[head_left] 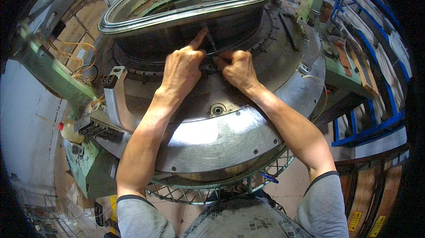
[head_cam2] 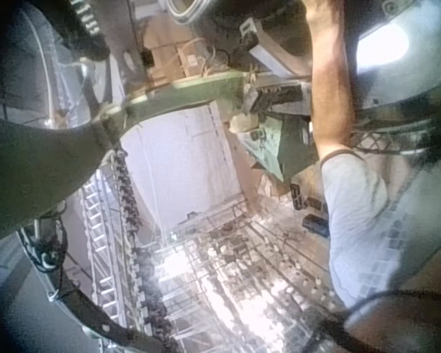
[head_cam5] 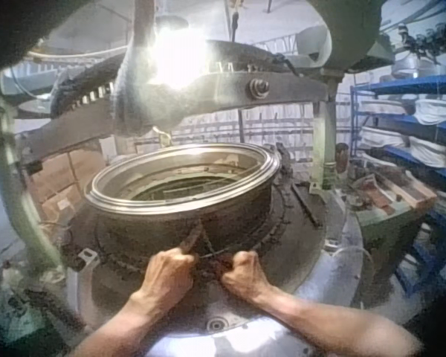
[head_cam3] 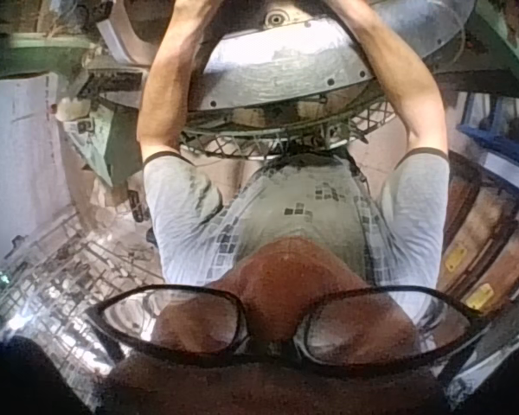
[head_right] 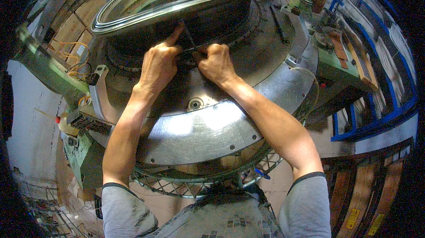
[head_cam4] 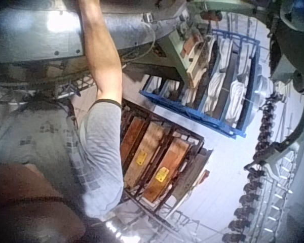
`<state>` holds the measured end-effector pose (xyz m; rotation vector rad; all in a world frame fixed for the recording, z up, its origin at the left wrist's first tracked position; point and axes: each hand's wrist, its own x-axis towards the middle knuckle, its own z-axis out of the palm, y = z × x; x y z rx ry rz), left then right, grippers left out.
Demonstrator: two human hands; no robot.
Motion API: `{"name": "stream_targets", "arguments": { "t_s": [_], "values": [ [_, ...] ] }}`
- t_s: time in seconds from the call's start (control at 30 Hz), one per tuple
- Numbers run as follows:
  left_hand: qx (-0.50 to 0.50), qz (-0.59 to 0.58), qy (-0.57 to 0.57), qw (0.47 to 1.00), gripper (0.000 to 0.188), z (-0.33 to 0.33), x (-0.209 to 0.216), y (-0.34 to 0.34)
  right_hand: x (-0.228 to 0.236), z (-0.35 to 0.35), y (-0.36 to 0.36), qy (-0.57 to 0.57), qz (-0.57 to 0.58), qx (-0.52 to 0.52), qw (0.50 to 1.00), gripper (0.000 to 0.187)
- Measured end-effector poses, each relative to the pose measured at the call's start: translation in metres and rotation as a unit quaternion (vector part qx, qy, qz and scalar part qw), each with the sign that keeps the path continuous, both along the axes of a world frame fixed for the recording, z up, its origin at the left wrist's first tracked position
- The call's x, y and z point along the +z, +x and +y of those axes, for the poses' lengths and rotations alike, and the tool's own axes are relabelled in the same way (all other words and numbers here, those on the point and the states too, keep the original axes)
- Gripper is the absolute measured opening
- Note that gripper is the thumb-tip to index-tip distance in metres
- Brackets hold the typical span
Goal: The person repeatedly picks small rectangular metal pieces from a nearby tray and inserts them into slots around the rim of a large circular metal machine. The person handles the pieces one at a time and places them into the machine's edge.
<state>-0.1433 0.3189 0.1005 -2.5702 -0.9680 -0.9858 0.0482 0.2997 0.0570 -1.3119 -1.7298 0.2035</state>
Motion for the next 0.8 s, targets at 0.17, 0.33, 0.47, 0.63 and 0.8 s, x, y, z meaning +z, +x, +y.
{"name": "stream_targets", "arguments": {
  "t_s": [0.17, 0.33, 0.47, 0.63, 0.8],
  "values": [
    [0.003, 0.009, -0.021, 1.0, 0.015, -0.0006, 0.0011, -0.0019, 0.0036, -0.0053, -0.0023, 0.004, 0.023, 0.011, 1.0, 0.021],
    [-0.014, -0.001, -0.022, 1.0, 0.013, 0.0, 0.001, -0.0019, 0.0049, -0.0053, -0.0031, 0.003, 0.024, 0.013, 1.0, 0.021],
    [-0.01, 0.0, -0.014, 1.0, 0.018, 0.001, 0.0001, -0.0026, 0.002, -0.0034, -0.0013, 0.008, 0.015, 0.009, 1.0, 0.022],
    [-0.011, -0.005, -0.005, 1.0, 0.015, 0.0036, -0.0015, -0.0021, -0.0017, 0.0004, 0.0002, -0.015, 0.015, 0.004, 1.0, 0.021],
    [-0.011, 0.0, -0.019, 1.0, 0.015, 0.003, -0.0012, -0.0026, -0.0035, 0.0005, 0.0006, -0.009, 0.021, 0.01, 1.0, 0.02]
  ]
}}
